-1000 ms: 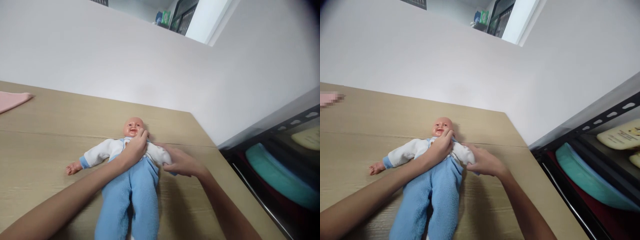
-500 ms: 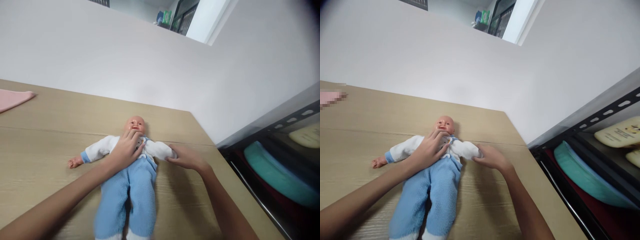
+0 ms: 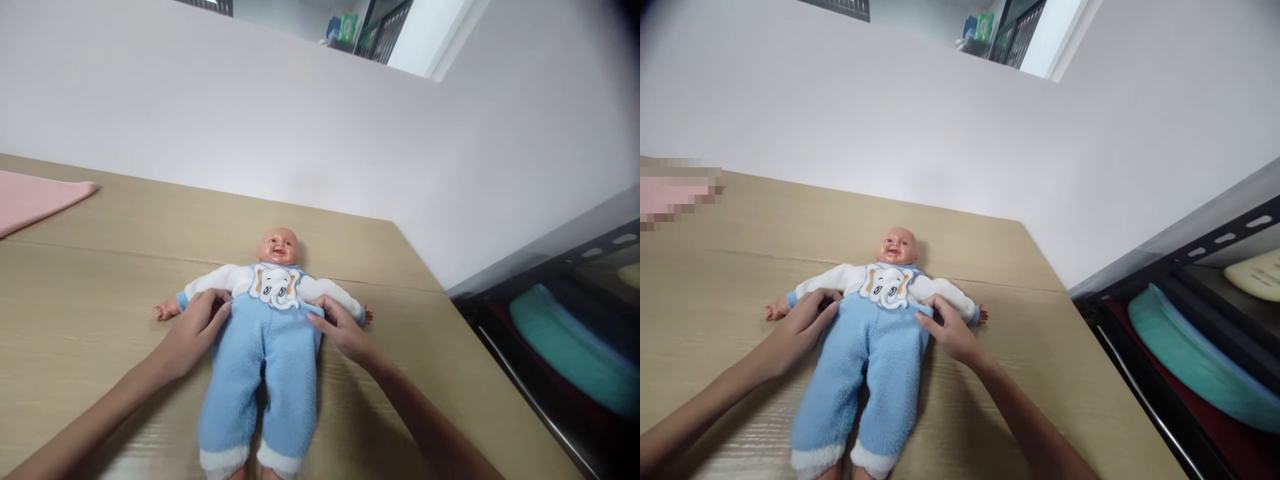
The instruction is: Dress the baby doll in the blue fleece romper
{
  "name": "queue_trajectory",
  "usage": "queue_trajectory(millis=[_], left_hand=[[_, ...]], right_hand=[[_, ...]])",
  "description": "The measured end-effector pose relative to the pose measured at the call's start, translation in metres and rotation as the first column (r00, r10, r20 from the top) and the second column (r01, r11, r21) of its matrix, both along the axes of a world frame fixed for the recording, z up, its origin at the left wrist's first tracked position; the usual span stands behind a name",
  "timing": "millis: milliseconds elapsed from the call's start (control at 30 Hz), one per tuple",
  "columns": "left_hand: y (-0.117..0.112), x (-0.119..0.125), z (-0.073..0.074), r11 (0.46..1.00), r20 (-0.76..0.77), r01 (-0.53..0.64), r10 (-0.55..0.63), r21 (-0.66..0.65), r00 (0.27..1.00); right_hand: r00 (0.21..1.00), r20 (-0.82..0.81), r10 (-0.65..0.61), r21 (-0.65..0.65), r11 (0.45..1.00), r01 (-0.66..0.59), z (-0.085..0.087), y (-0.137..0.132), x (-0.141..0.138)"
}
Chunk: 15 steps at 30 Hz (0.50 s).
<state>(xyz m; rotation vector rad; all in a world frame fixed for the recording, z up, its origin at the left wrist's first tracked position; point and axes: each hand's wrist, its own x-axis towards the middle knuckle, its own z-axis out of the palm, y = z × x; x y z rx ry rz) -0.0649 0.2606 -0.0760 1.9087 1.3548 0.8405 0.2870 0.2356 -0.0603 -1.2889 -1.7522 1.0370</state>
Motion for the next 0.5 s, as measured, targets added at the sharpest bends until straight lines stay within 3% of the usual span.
queue_trajectory(millis=[167,267,367,500], left_hand=[[0.011,0.001,-0.008,0.998,0.026,0.026,-0.025,-0.058,0.999],[0.014,0.003,-0.017,0.999,0.033,0.029,-0.028,-0.017,0.999],[0.018,0.003,-0.023,1.000,0.032,0.007,-0.008,0.024,0.999],[0.005,-0.001,-0.015,0.988,0.003,-0.065,0.065,0.139,0.998]], right_hand=[[0.989,-0.139,-0.048,-0.074,0.997,0.038,-0.038,0.017,0.000],[0.986,-0.034,-0.162,0.057,0.985,0.163,-0.048,0.013,-0.007],[0.912,0.198,-0.358,0.348,0.896,0.276,-0.042,0.000,-0.016],[0.841,0.333,-0.426,0.546,0.815,0.196,-0.011,-0.053,-0.033]])
